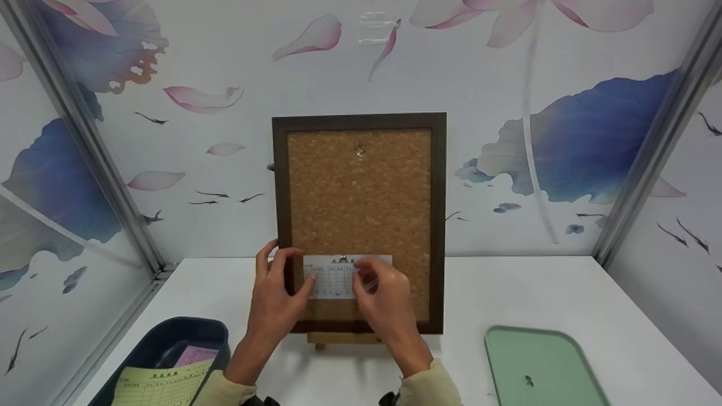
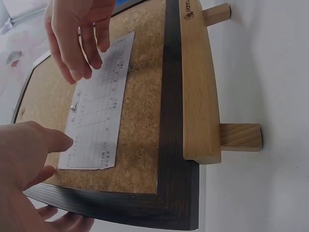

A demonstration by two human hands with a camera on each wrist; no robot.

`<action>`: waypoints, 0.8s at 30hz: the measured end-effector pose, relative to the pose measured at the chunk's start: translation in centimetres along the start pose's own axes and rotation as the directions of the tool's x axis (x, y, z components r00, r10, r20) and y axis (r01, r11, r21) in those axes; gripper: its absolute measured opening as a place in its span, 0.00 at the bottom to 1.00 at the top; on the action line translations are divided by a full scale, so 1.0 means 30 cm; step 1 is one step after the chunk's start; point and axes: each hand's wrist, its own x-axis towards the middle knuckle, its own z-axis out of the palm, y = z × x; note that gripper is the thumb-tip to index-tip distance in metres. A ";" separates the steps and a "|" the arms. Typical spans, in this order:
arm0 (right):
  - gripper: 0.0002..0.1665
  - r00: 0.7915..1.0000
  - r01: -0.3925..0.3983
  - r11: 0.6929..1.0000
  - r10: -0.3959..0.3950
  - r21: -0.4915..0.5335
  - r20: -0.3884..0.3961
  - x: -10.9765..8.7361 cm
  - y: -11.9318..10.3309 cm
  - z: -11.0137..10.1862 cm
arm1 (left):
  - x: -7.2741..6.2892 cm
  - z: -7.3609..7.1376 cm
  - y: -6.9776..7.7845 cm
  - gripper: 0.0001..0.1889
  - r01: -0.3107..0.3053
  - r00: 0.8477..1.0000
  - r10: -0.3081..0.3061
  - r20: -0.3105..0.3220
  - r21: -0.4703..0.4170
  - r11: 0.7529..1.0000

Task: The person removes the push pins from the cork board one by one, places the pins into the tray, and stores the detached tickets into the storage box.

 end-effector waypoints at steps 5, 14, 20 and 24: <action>0.10 0.999 0.024 0.999 -0.024 -0.028 -0.027 0.014 -0.006 0.015 | 0.004 0.016 -0.016 0.26 -0.014 1.000 0.015 0.008 -0.005 1.000; 0.06 0.997 0.041 0.996 -0.046 -0.074 -0.065 0.034 -0.026 0.040 | 0.000 0.046 -0.033 0.25 -0.036 0.999 0.036 0.004 -0.049 0.998; 0.07 0.996 0.042 0.996 -0.048 -0.083 -0.071 0.044 -0.037 0.065 | -0.003 0.045 -0.039 0.23 -0.038 0.999 0.037 -0.018 -0.056 0.998; 0.08 0.996 0.046 0.997 -0.051 -0.067 -0.079 0.042 -0.037 0.073 | -0.005 0.045 -0.041 0.23 -0.056 0.998 0.054 -0.035 -0.051 0.997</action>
